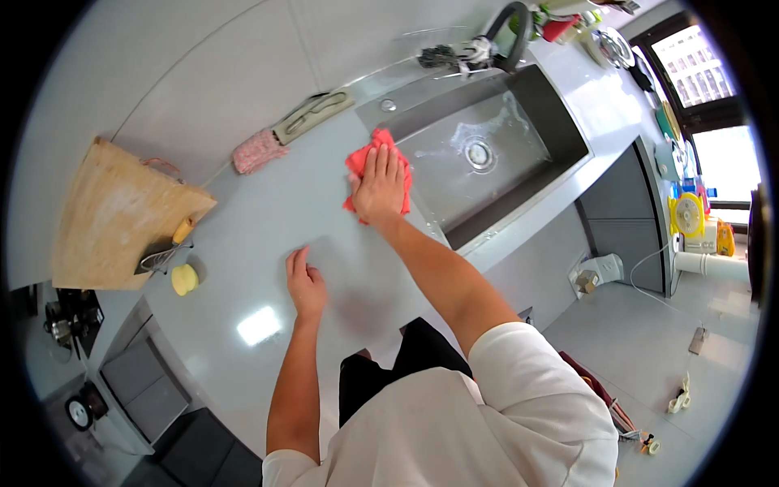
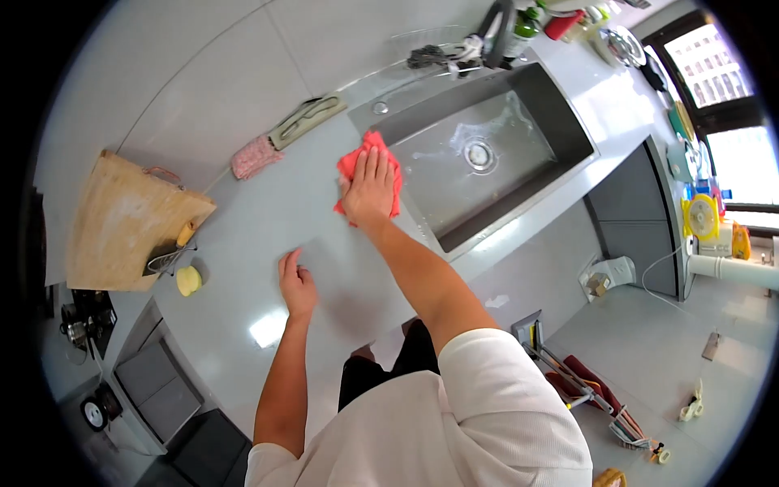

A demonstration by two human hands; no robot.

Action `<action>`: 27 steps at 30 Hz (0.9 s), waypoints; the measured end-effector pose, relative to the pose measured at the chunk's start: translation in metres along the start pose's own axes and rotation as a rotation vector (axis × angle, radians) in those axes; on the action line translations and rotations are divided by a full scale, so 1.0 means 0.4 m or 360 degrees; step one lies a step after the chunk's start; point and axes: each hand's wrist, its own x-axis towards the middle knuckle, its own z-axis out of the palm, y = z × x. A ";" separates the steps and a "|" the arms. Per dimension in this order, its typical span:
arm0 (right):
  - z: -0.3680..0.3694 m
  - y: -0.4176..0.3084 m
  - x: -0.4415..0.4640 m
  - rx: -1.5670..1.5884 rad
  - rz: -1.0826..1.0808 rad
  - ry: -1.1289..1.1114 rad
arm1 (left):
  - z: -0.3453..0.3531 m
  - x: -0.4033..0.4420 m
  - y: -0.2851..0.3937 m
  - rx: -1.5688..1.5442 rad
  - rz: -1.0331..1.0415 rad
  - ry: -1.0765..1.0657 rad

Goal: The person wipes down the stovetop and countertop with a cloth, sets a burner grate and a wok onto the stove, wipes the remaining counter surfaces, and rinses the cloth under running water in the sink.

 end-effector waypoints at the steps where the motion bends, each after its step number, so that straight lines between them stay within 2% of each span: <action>1: -0.010 0.024 -0.029 -0.0007 0.0017 -0.0006 | 0.010 -0.008 0.014 0.0073 0.0078 0.0043; 9: -0.108 0.203 -0.326 0.0133 0.0062 -0.0036 | 0.028 -0.112 0.126 0.0122 0.0314 0.0052; 10: -0.118 0.222 -0.372 0.0132 0.0080 -0.0020 | 0.029 -0.124 0.131 0.0115 0.0251 0.0021; 12: -0.132 0.252 -0.458 0.0100 -0.0125 -0.0056 | 0.040 -0.152 0.146 0.0091 0.0213 -0.0018; 13: -0.137 0.259 -0.507 0.0086 -0.0107 -0.0038 | 0.047 -0.168 0.157 0.0073 0.0219 -0.0025; 15: -0.154 0.273 -0.597 0.0064 -0.0445 -0.0169 | 0.079 -0.210 0.169 0.0023 0.0237 -0.0048; 16: -0.166 0.291 -0.622 0.0035 -0.0429 -0.0150 | 0.105 -0.228 0.173 0.0057 0.0298 -0.0051; 18: -0.178 0.332 -0.658 0.0048 -0.0635 -0.0222 | 0.148 -0.259 0.194 0.0068 0.0375 -0.0060; 19: -0.182 0.361 -0.664 0.0074 -0.0704 -0.0151 | 0.170 -0.279 0.215 0.0018 0.0366 -0.0109; 23: -0.227 0.502 -0.635 0.0031 -0.0813 -0.0059 | 0.244 -0.332 0.271 -0.0069 0.0409 -0.0202; 27: -0.269 0.650 -0.560 -0.0023 -0.0884 -0.0141 | 0.281 -0.339 0.355 -0.0102 0.0349 -0.0219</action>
